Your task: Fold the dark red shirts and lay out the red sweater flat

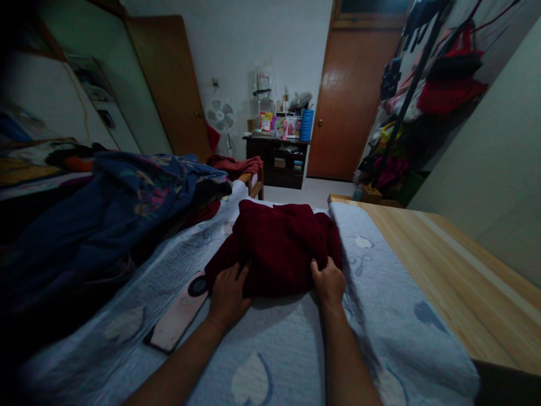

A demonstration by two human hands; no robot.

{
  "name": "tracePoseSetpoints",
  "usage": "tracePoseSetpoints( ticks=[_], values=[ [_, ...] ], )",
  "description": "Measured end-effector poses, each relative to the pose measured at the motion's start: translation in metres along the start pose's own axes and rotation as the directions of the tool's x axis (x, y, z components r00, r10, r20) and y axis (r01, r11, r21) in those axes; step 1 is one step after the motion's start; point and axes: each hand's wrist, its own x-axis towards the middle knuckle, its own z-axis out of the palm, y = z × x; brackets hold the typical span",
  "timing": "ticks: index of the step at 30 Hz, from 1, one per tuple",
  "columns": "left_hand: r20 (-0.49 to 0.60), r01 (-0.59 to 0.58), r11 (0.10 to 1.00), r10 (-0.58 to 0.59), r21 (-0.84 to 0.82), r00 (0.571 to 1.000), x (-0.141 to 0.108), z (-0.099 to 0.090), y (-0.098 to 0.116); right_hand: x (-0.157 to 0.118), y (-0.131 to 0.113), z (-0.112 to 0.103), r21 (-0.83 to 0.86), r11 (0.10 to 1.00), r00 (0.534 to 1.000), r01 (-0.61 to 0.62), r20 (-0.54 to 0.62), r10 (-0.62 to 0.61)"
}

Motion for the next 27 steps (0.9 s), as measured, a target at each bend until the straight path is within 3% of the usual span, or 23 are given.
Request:
tracePoseSetpoints(
  ticks=[3,7,12,15,18,20,22,24,27],
  values=[
    [-0.019,0.015,1.0,-0.015,-0.002,1.0,0.001,0.002,0.0,0.002,-0.003,-0.009,0.068,0.998,1.0,-0.015,0.002,0.015],
    [-0.056,0.014,1.0,-0.014,0.001,0.998,0.002,0.006,-0.001,0.006,-0.009,-0.022,0.338,0.939,0.998,0.056,-0.012,-0.055],
    [-0.093,0.018,1.0,-0.018,-0.01,0.996,0.002,0.012,-0.005,0.004,-0.028,-0.042,0.729,0.684,0.991,0.025,0.073,-0.114],
    [-0.058,0.041,0.999,-0.042,-0.018,0.997,0.003,0.014,-0.007,0.001,-0.035,-0.054,0.814,0.58,0.948,0.022,0.168,-0.271],
    [-0.021,0.07,0.997,-0.071,-0.015,0.997,0.006,0.012,-0.007,-0.004,-0.027,-0.061,0.753,0.632,0.819,0.183,0.239,-0.522],
    [-0.023,0.072,0.997,-0.072,-0.01,0.997,0.008,0.01,-0.007,-0.007,-0.014,-0.058,0.584,0.733,0.752,0.348,0.294,-0.591],
    [-0.045,0.064,0.998,-0.065,-0.008,0.997,0.008,0.009,-0.006,-0.009,-0.001,-0.05,0.298,0.849,0.799,0.437,0.305,-0.518],
    [-0.061,0.056,0.998,-0.057,-0.009,0.997,0.008,0.009,-0.006,-0.009,0.01,-0.041,0.039,0.915,0.883,0.403,0.245,-0.399],
    [-0.067,0.053,0.998,-0.054,-0.02,0.996,0.008,0.009,-0.006,-0.005,0.015,-0.034,-0.058,0.94,0.93,0.336,0.179,-0.321]
  ],
)
